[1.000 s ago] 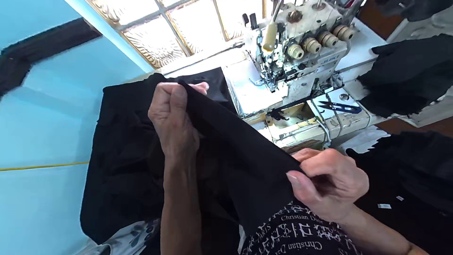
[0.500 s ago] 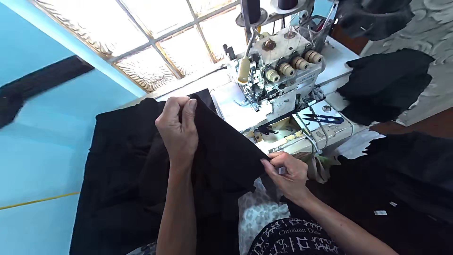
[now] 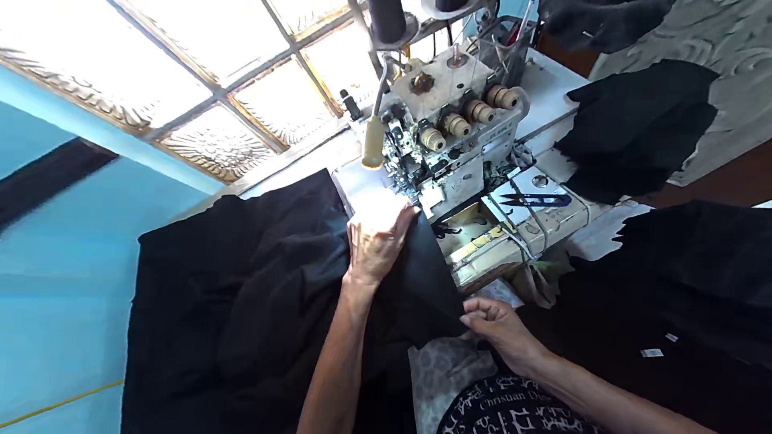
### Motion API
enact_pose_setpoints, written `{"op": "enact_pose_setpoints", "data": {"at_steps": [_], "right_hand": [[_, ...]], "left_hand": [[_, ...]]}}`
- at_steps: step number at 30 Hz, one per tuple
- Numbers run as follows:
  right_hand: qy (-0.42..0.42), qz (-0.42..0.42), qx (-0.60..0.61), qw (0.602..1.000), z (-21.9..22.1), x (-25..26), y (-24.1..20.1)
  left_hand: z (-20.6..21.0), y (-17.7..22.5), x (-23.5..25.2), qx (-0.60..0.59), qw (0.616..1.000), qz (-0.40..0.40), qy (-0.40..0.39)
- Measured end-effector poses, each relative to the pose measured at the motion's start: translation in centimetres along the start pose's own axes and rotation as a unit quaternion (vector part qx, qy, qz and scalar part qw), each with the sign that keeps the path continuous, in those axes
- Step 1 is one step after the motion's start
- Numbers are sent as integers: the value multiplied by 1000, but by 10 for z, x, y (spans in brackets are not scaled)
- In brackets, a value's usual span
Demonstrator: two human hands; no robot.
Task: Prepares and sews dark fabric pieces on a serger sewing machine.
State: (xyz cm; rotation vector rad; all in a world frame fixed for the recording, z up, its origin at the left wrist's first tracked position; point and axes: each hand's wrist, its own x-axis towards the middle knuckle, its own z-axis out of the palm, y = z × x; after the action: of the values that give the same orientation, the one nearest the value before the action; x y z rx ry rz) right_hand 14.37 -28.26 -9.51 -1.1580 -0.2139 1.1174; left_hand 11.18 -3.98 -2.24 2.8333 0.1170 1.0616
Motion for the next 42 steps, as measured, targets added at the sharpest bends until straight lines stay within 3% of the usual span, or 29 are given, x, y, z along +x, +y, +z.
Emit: {"op": "enact_pose_setpoints", "data": {"at_steps": [3, 9, 14, 19, 24, 34, 39, 42], "right_hand": [[11, 18, 7, 1000, -5, -2, 1], [10, 17, 14, 1000, -7, 4, -2], [7, 26, 9, 1000, -5, -2, -4], [7, 1, 25, 1000, -4, 1, -10], [14, -39, 21, 999, -10, 7, -13], [15, -39, 28, 999, -8, 9, -19], [4, -70, -1, 998, -8, 8, -20], [4, -104, -80, 991, -8, 13, -22]], "left_hand": [[0, 6, 5, -20, 999, -37, -20], [8, 39, -5, 184, 978, -97, -22], [7, 37, -10, 61, 983, -173, 17], [11, 29, -4, 20, 986, -163, 41], [15, 31, 2, 57, 985, -159, 38], [-9, 23, -5, -7, 983, -152, -97], [-9, 21, -8, -6, 982, -148, -116], [-7, 14, -7, 5, 983, -137, -121]]}}
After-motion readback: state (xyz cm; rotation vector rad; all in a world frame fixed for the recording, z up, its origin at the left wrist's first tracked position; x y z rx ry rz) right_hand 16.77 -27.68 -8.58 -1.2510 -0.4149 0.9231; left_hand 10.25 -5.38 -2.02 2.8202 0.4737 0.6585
